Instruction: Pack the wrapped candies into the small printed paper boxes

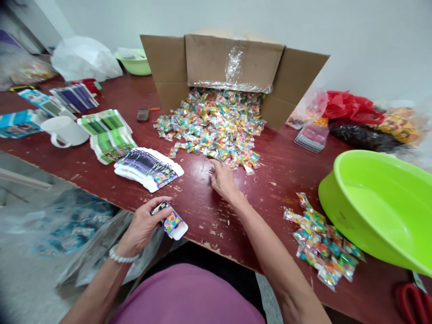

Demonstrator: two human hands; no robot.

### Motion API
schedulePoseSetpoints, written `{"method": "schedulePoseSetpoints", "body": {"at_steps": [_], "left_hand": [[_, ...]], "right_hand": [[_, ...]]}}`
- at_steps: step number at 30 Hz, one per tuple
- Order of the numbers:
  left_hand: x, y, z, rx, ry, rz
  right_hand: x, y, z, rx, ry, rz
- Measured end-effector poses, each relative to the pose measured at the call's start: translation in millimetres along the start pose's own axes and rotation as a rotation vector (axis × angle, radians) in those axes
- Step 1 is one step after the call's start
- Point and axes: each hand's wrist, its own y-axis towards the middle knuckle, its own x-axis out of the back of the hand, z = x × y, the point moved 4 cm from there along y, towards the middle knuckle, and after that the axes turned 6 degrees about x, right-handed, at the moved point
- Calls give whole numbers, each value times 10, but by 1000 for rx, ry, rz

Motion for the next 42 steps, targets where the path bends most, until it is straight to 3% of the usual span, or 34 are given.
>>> {"method": "schedulePoseSetpoints", "body": {"at_steps": [4,7,10,13,17,19,23,29,32,35,38,42], "left_hand": [[51,22,11,75,-165,-51],[3,1,2,134,-251,-32],[-95,-77,4,198,-315,59],[-239,-203,66,321,-371,284],[-396,-370,153,414,-394,602],[-435,-415,150,397,-374,693],[-492,-468,66,360,-310,805],[-551,-515,7,279,-250,761],[-555,-510,19,215,-250,693],[-542,-496,12,170,-200,632],[-535,-497,-22,129,-101,565],[-573,-519,-42,95,-18,503]], "right_hand": [[-28,-439,261,-128,906,-177],[-71,-785,518,-182,1130,-254],[-60,-960,673,-160,1081,-309],[-16,-994,701,-131,1049,-323],[14,-1004,690,-143,1165,-198],[43,-1026,695,-137,1172,-118],[182,-1065,699,-50,981,7],[266,-1089,704,-40,1073,158],[232,-1089,716,-39,1021,14],[224,-1096,715,-42,809,-190],[263,-1098,750,46,594,-248],[368,-1102,775,184,471,-259]]}}
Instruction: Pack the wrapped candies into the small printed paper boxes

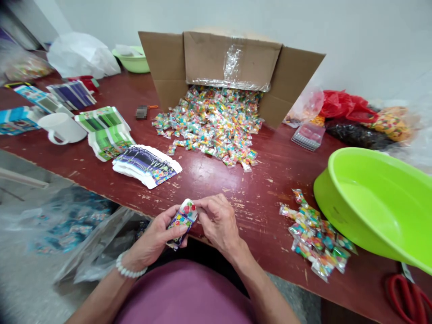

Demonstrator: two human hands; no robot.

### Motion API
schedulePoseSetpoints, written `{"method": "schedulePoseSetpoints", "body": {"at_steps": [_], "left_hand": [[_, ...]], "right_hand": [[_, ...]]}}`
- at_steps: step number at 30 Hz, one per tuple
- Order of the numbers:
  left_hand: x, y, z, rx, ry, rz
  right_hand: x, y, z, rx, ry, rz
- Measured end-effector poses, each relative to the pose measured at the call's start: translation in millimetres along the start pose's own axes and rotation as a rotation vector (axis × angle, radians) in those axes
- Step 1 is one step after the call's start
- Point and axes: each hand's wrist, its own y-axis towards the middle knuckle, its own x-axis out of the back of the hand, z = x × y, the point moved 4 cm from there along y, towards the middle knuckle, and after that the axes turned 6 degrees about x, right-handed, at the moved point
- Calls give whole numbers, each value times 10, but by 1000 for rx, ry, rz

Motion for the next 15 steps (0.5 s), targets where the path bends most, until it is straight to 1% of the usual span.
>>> {"method": "schedulePoseSetpoints", "body": {"at_steps": [2,3,6,8,9,12,15], "left_hand": [[-21,6,12,-7,24,-18],[-24,9,19,-12,34,-29],[-13,17,29,-35,75,-59],[-8,21,29,-30,119,-54],[-7,23,29,-19,142,-50],[-11,23,30,20,172,-41],[-19,17,37,27,139,-25]], "right_hand": [[29,5,1,-11,-30,50],[36,5,-6,-40,-32,82],[22,-1,-47,-182,51,158],[-5,1,-73,-259,99,164],[-19,7,-81,-275,105,155],[-50,39,-74,-235,52,138],[-43,51,-50,-198,-26,140]]}}
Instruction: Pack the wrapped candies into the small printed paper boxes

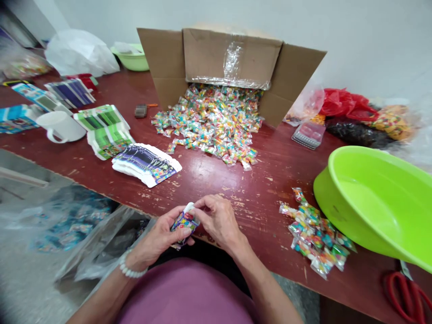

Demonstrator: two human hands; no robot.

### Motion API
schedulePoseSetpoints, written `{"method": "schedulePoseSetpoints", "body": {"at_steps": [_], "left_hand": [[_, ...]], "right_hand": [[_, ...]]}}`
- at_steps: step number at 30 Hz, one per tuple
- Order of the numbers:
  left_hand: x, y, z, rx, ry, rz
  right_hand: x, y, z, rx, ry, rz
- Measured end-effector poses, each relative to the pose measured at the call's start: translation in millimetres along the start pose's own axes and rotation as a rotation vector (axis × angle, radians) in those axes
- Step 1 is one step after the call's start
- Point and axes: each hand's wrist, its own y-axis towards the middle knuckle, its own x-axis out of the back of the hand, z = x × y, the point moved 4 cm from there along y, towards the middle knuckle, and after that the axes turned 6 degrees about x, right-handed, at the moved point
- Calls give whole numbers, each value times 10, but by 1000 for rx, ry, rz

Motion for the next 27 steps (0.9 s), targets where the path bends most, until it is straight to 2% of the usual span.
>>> {"method": "schedulePoseSetpoints", "body": {"at_steps": [2,5,9,11,13,14,16,18,19,21,23,25,27], "left_hand": [[1,2,12,-8,-17,9],[-1,20,31,-27,-3,29],[-23,43,33,-67,16,32],[-32,50,38,-61,-36,20],[-22,63,63,-12,-165,-19],[-13,72,83,26,-243,-43],[1,92,119,89,-374,-80],[4,108,133,111,-430,-96],[4,111,131,104,-437,-105],[-2,108,115,69,-429,-131],[-11,95,92,24,-408,-165],[-18,84,69,-20,-381,-194],[-23,83,55,-52,-359,-198]], "right_hand": [[7,-15,21,11,-9,21],[-24,-33,69,79,-25,135],[-44,-8,106,126,-168,213],[-51,4,128,144,-178,244],[-78,-4,143,157,-90,296],[-87,-13,139,148,-15,292],[-86,-33,90,74,150,172],[-95,-77,-21,-86,323,-9],[-128,-109,-82,-182,428,-59],[-251,-169,-163,-343,661,-31],[-364,-200,-184,-417,830,42],[-411,-189,-178,-392,829,63],[-395,-146,-159,-294,709,27]]}}
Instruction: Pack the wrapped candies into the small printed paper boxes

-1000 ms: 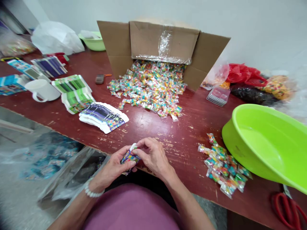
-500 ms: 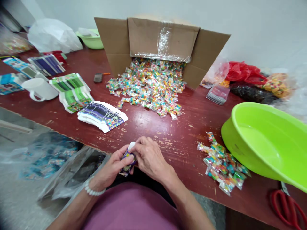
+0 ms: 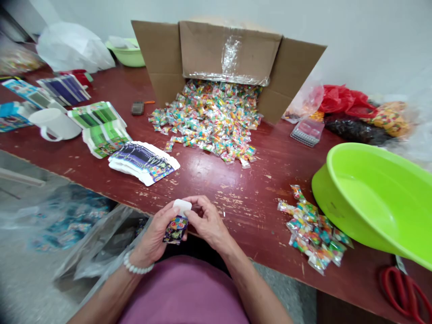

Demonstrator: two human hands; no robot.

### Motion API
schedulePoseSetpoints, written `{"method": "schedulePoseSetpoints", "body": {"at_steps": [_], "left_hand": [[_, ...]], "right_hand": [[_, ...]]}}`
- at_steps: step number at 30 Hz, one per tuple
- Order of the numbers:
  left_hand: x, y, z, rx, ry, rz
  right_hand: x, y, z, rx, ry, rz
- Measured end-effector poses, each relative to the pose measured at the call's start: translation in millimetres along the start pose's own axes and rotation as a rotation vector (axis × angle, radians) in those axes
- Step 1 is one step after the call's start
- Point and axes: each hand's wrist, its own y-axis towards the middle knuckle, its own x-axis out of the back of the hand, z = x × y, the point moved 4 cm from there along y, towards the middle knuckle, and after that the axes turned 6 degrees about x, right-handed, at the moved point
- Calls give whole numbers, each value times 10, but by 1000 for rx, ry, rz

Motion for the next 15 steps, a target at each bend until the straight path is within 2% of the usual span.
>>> {"method": "schedulePoseSetpoints", "body": {"at_steps": [4,7,10,15], "left_hand": [[7,26,35,68,-95,62],[20,44,75,177,-227,104],[31,49,53,177,-218,96],[49,47,-12,104,-77,2]], "right_hand": [[29,34,163,284,-220,-25],[20,19,261,397,-315,103],[23,11,276,369,-395,175],[40,28,228,189,-318,46]]}}
